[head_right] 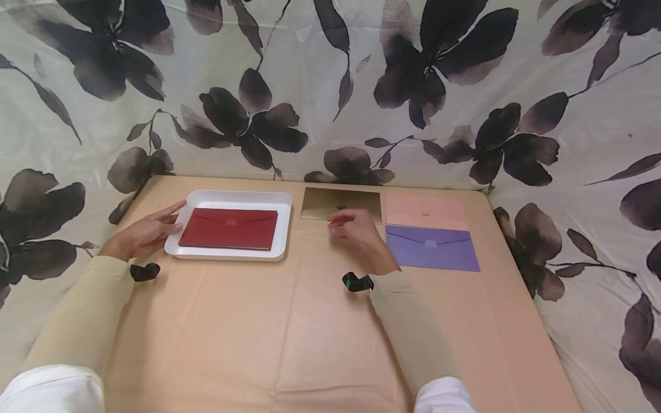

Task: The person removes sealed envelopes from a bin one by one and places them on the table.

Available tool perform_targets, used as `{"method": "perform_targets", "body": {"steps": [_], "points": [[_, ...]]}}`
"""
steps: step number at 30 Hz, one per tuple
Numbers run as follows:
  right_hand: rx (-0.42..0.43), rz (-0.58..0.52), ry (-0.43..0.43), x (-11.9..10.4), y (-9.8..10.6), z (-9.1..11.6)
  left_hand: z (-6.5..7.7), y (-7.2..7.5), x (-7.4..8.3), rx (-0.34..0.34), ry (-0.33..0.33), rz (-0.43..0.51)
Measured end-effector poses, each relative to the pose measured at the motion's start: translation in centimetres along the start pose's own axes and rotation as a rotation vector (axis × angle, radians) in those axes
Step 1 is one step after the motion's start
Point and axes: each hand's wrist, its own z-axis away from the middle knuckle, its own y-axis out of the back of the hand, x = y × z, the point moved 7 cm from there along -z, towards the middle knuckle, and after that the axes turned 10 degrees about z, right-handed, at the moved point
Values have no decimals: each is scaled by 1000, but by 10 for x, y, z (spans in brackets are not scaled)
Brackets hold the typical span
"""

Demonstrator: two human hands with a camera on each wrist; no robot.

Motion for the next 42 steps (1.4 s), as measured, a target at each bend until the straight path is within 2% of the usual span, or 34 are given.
{"method": "perform_targets", "body": {"steps": [7,12,23,30,42], "points": [[-11,-34,40,-5,-20,-3,2,2,-1,0,-5,-15],[-18,-54,45,-9,-31,-4,1,-1,-1,-26,-20,13],[-23,-96,33,-16,-55,-13,1,-2,2,32,-2,25],[-40,-120,46,-22,-71,-17,5,-3,1,26,-5,13],[-59,-151,39,-34,-95,-20,6,-1,2,65,2,-16]]}}
